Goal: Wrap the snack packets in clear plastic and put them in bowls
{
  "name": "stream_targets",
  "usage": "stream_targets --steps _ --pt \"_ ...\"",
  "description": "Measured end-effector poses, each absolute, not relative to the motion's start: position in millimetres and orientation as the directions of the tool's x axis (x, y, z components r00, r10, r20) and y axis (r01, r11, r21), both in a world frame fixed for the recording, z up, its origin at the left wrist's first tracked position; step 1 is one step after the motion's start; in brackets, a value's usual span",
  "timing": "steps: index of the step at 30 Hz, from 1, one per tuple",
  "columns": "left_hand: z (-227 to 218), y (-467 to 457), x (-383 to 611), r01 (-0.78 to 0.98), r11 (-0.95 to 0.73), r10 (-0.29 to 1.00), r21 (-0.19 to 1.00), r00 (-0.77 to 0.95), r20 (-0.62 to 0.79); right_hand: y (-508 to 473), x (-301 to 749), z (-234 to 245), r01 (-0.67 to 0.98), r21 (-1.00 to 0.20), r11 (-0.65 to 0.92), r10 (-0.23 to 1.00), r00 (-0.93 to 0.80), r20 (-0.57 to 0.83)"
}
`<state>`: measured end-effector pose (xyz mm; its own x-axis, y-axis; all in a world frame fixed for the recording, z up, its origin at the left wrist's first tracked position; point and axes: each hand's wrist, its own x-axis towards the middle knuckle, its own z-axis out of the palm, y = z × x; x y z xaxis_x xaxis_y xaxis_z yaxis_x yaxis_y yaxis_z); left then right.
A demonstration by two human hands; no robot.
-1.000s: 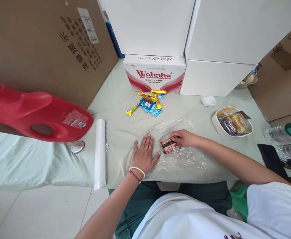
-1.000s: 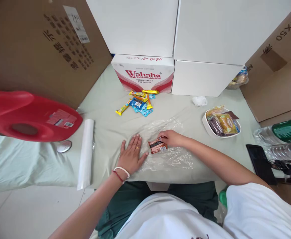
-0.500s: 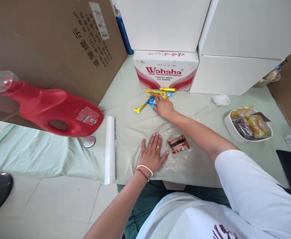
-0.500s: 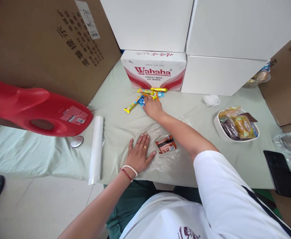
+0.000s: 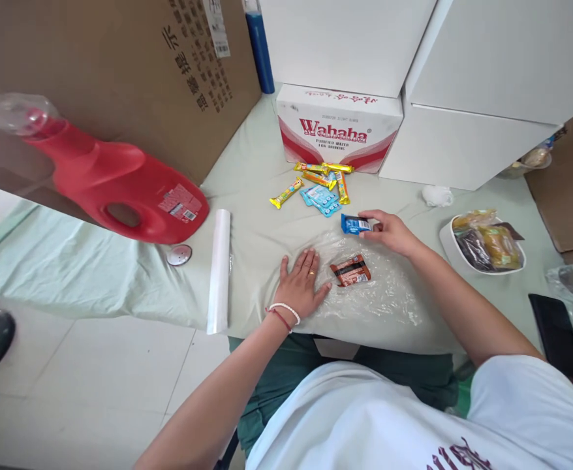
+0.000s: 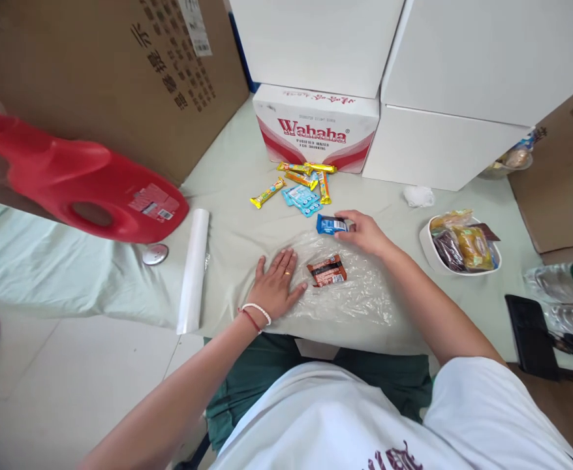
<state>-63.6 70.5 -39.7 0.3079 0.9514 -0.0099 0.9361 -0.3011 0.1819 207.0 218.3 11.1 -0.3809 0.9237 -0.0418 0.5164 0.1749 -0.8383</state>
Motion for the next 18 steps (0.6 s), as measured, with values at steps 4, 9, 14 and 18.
stream_targets --steps 4,9,14,18 --pt "-39.5 70.4 -63.0 0.937 -0.308 0.949 0.162 0.314 -0.01 169.8 228.4 14.2 0.526 -0.816 0.241 0.833 -0.543 -0.104" --pt "-39.2 71.2 -62.6 0.943 -0.305 0.95 0.132 0.311 -0.02 144.6 203.1 27.9 0.674 -0.485 0.557 0.692 -0.7 -0.177" --pt "-41.8 71.9 -64.1 0.944 -0.304 0.95 0.128 0.31 -0.031 142.1 175.4 38.7 0.715 -0.189 0.673 0.666 -0.697 -0.265" --pt "-41.9 66.7 -62.7 0.949 -0.29 0.955 0.128 0.296 -0.033 135.5 170.5 38.3 0.703 -0.146 0.696 0.646 -0.701 -0.302"
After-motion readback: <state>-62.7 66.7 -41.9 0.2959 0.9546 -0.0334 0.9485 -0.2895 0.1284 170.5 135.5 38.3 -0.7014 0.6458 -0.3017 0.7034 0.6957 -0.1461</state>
